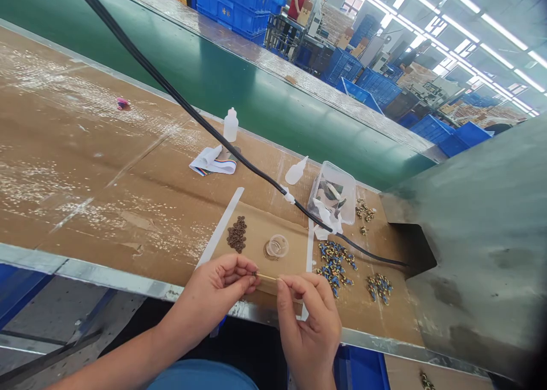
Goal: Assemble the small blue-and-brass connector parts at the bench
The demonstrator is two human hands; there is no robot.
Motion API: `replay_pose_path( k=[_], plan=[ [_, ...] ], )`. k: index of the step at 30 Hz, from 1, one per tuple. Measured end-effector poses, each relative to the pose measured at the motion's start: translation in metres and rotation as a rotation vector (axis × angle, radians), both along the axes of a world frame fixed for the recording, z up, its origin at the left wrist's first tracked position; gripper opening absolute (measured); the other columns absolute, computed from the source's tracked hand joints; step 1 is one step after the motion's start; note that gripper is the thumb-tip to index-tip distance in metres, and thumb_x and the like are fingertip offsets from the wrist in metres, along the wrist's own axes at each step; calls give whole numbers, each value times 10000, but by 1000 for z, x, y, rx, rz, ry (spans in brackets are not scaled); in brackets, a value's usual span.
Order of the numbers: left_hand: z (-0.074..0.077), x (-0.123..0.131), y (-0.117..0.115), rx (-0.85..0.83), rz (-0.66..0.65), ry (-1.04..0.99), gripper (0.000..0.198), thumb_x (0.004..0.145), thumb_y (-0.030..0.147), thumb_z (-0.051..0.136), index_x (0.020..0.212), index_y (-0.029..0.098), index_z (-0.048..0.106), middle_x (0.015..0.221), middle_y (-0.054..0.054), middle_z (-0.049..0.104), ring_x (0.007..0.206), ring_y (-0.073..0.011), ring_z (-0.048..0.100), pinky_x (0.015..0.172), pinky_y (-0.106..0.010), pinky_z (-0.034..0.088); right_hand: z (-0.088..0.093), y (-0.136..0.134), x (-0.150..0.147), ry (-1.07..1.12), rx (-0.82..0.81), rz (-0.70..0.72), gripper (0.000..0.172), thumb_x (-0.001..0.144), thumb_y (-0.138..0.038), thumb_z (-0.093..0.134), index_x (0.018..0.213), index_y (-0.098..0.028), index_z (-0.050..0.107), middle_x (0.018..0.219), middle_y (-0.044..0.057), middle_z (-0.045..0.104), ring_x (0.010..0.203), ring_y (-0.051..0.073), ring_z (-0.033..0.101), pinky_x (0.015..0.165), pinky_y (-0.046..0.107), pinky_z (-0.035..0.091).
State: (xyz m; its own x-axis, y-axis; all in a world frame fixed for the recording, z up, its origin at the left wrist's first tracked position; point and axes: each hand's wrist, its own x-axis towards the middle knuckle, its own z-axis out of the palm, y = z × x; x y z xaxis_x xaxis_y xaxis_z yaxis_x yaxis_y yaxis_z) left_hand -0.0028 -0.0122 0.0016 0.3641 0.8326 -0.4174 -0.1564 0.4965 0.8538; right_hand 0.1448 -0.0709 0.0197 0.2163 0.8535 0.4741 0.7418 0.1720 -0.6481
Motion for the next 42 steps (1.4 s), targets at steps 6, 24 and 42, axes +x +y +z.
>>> replay_pose_path(
  k=[6, 24, 42],
  plan=[
    [1, 0, 2, 15, -23, 15, 124, 727, 225, 692, 830, 174, 647, 789, -28, 743, 793, -183, 701, 792, -306, 540, 1, 0, -2, -13, 6, 19, 123, 832, -123, 589, 886, -219, 645, 806, 16, 590, 753, 137, 561, 650, 256, 463],
    [-1, 1, 2, -4, -14, -17, 111, 722, 206, 689, 812, 166, 639, 752, -19, 730, 760, -168, 695, 770, -303, 548, 4, 15, 17, -15, 79, -111, 82, 831, -161, 600, 859, -201, 665, 782, 24, 609, 736, 147, 548, 656, 281, 449],
    [-6, -1, 4, 1, -27, 54, 235, 668, 337, 756, 815, 182, 656, 775, -23, 745, 786, -182, 700, 775, -274, 559, -6, 32, 26, -29, -18, -165, 126, 857, -224, 572, 889, -217, 693, 826, 36, 605, 774, 152, 558, 710, 287, 444]
  ],
)
